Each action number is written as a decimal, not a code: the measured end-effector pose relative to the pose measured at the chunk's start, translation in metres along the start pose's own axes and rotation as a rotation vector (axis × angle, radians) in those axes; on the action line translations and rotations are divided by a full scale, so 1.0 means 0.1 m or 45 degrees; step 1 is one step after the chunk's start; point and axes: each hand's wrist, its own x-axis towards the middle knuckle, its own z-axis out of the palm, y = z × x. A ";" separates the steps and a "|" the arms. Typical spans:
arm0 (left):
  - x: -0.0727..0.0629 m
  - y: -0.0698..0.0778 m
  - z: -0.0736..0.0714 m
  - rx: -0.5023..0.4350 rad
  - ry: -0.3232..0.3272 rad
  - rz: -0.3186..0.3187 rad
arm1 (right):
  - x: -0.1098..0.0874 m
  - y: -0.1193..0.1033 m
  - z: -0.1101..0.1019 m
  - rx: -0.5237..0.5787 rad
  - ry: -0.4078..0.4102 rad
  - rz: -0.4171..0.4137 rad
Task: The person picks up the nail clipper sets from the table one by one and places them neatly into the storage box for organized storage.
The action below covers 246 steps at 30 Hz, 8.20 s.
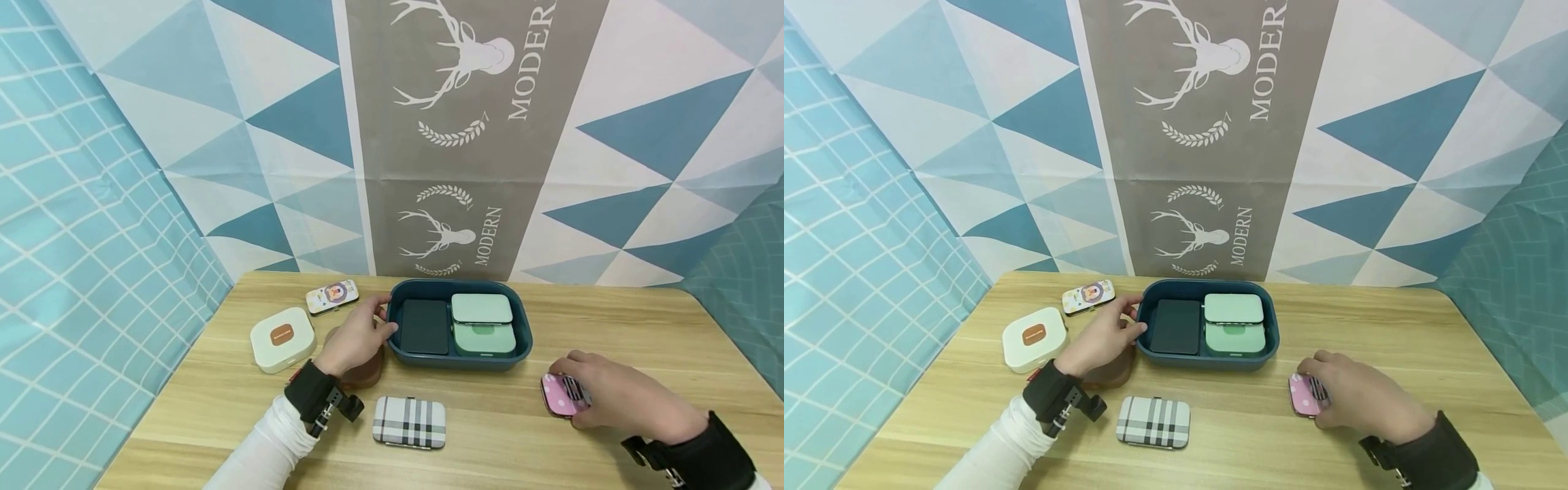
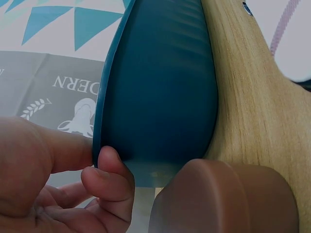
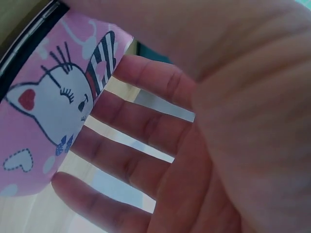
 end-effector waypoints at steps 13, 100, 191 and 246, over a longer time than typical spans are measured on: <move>0.00 0.00 -0.01 -0.005 0.012 -0.005 | 0.00 -0.03 -0.02 -0.036 0.005 -0.043; 0.01 -0.01 0.00 -0.012 -0.013 -0.006 | 0.06 -0.45 -0.75 -0.244 0.427 -0.294; 0.00 -0.02 -0.01 -0.007 -0.016 0.008 | 0.94 -0.83 -0.72 -0.155 0.276 -0.432; 0.00 -0.04 -0.01 -0.034 -0.018 0.005 | 1.18 -0.88 -0.51 -0.221 0.137 -0.472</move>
